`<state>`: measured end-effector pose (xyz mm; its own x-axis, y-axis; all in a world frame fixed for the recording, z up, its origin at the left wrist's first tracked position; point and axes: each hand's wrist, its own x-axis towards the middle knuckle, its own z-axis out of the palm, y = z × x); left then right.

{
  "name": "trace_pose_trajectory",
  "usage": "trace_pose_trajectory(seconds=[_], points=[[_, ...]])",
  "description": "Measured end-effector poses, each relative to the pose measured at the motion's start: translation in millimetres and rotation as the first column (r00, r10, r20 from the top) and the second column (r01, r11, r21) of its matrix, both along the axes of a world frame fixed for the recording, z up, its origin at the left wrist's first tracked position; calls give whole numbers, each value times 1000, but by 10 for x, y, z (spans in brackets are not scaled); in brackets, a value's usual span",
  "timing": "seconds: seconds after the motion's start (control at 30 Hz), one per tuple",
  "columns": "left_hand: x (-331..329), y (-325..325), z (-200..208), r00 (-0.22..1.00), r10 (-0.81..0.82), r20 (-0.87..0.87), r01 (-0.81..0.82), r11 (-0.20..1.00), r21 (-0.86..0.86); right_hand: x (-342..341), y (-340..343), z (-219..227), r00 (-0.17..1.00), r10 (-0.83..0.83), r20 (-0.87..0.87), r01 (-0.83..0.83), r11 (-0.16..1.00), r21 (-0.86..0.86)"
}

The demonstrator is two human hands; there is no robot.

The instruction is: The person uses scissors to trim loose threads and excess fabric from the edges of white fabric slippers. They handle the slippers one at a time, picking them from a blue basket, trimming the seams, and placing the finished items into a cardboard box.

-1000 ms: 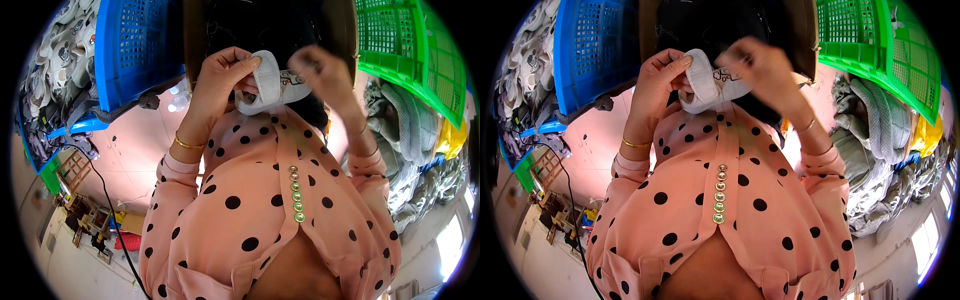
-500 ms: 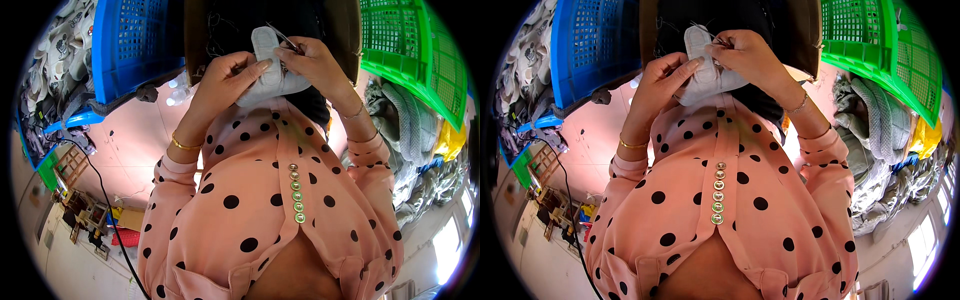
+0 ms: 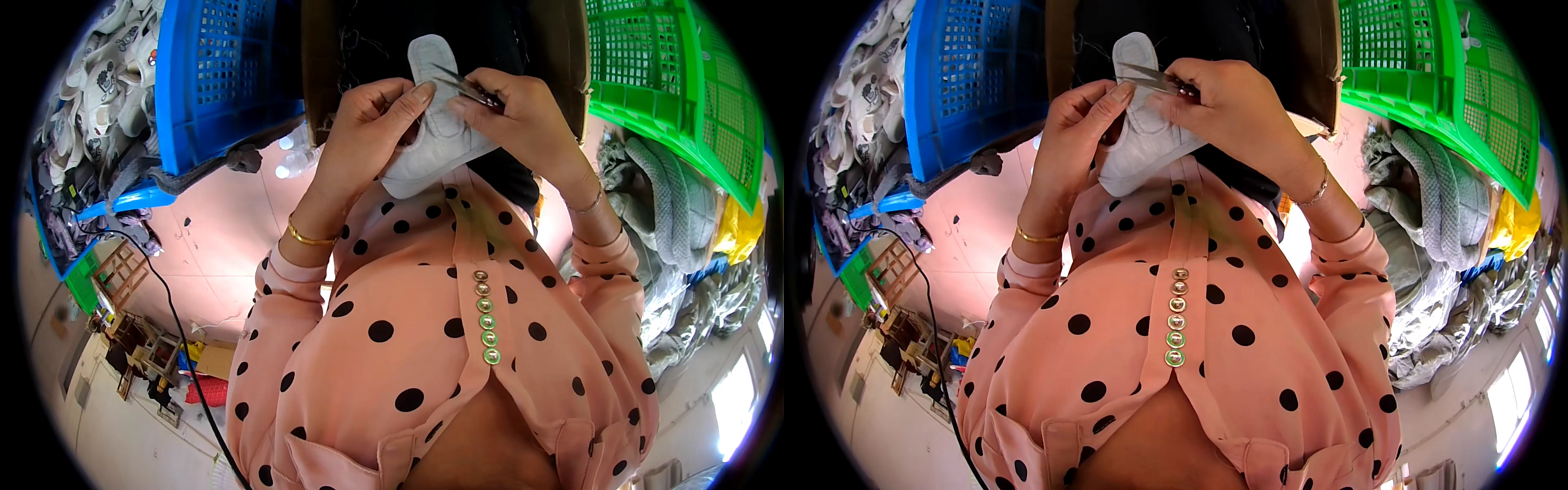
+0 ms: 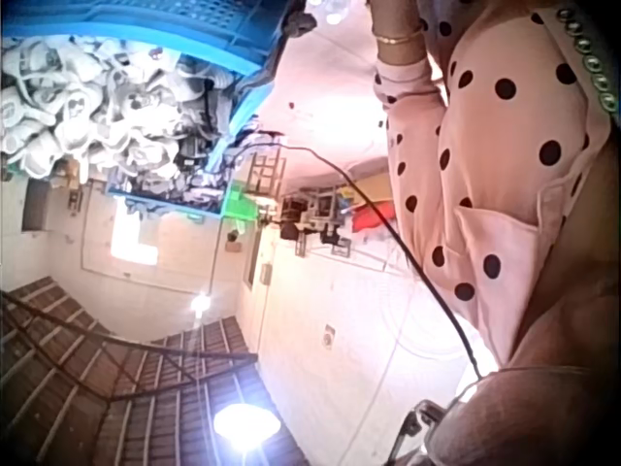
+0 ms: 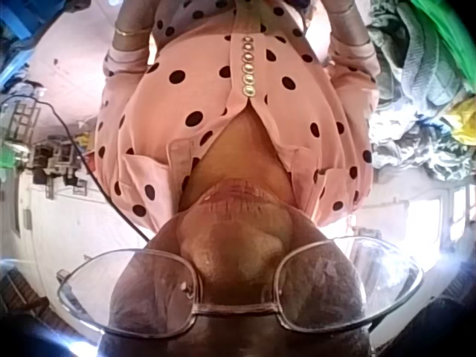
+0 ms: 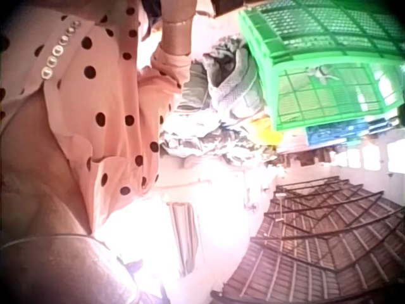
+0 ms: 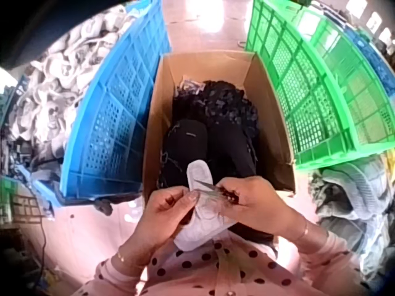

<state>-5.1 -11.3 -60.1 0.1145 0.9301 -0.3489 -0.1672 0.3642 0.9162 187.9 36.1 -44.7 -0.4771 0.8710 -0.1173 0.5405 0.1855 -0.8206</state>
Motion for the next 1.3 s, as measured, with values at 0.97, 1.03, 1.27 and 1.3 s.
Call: trace_pose_trajectory(seconds=[0.97,1.03,1.27,1.3], points=[[152,-61,375,979,181,90,-178,983,-41,174,-220,190,950,-76,304,-128,792,597],[185,-59,385,973,211,92,-207,977,-52,167,-228,206,943,-84,321,-136,784,605],[226,-61,403,961,259,94,-252,964,-87,196,-194,141,972,-54,229,-63,878,475],[222,-58,399,961,260,96,-252,963,-92,209,-175,121,982,-42,182,-36,913,407]])
